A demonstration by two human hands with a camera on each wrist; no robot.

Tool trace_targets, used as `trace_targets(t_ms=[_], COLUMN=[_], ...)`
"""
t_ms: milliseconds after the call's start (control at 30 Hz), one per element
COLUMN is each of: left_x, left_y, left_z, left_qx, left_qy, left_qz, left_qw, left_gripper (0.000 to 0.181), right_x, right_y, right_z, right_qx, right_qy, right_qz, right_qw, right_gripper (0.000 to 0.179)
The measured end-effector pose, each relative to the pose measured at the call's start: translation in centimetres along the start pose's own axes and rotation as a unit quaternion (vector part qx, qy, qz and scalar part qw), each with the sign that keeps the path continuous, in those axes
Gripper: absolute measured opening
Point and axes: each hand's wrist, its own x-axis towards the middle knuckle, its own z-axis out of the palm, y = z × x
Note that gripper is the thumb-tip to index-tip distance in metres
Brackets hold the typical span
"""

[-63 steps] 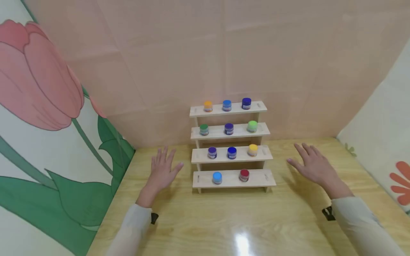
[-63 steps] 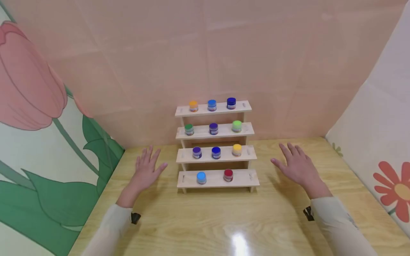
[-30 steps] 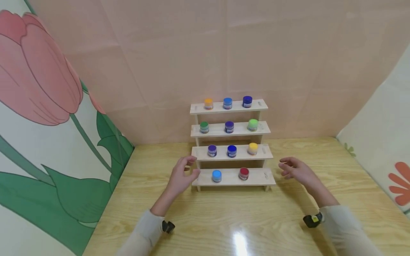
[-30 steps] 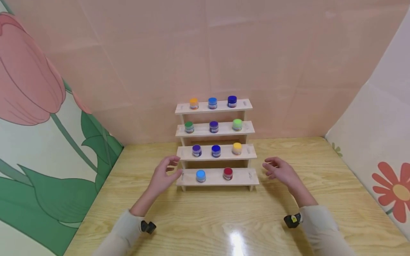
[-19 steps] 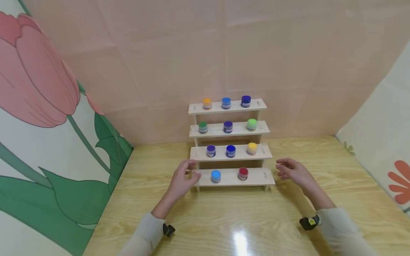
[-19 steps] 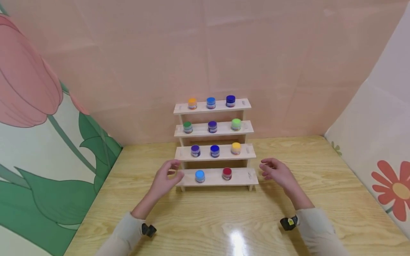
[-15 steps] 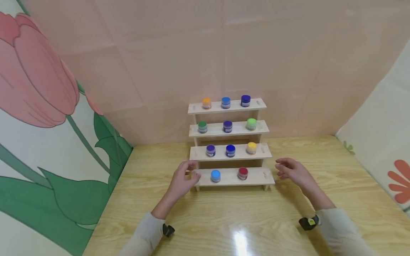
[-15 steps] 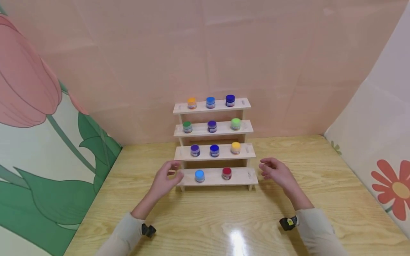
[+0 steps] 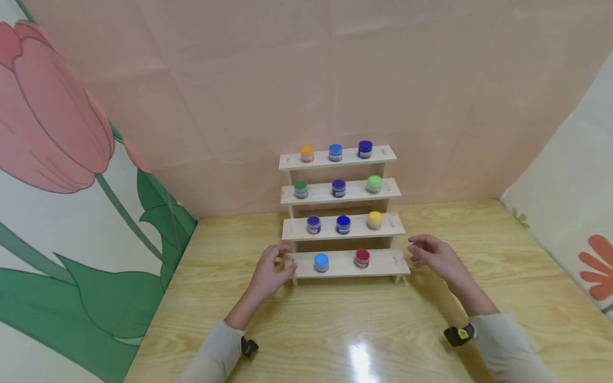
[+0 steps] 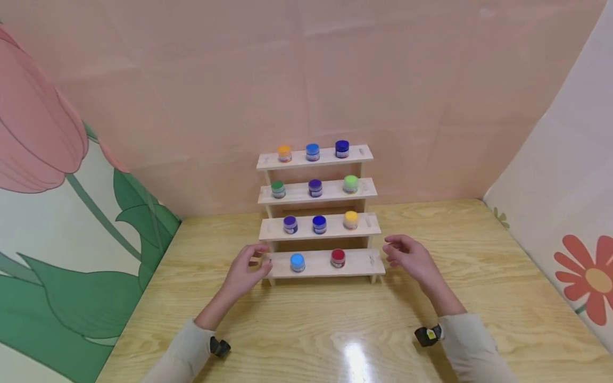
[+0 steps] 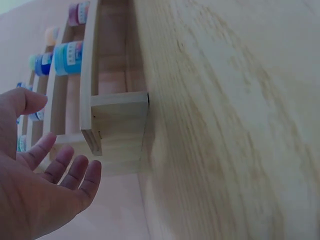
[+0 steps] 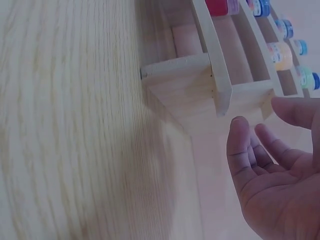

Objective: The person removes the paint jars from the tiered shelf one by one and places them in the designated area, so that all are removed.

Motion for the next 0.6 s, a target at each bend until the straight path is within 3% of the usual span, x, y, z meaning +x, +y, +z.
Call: trace_targets(t_ms=[100,367,600], left_x=[-0.1,-0.2,-0.3], left_y=[-0.3,-0.6,-1.1], left_z=[0.0,0.0,0.1], left_qx=[0.001,-0.024,-0.042], left_qy=[-0.001,-0.008,-0.012], left_qz=[0.000,-0.058,-0.084], left_qw=[1.0000,0.9980,0.9955], left_gripper=[0.042,0.041,0.042], right_x=[-0.1,-0.3,-0.4], right_y=[-0.1,-0.3,-0.7], right_z=[0.2,0.6,0.9], right_qx=[0.002,0.024,0.030], right_qy=[0.003,0.003,0.005], right_qz=[-0.004,-0.020,-0.037], right_qw=[1.0000,0.9995,0.9989], right_gripper=[0.050,0.049,0.046])
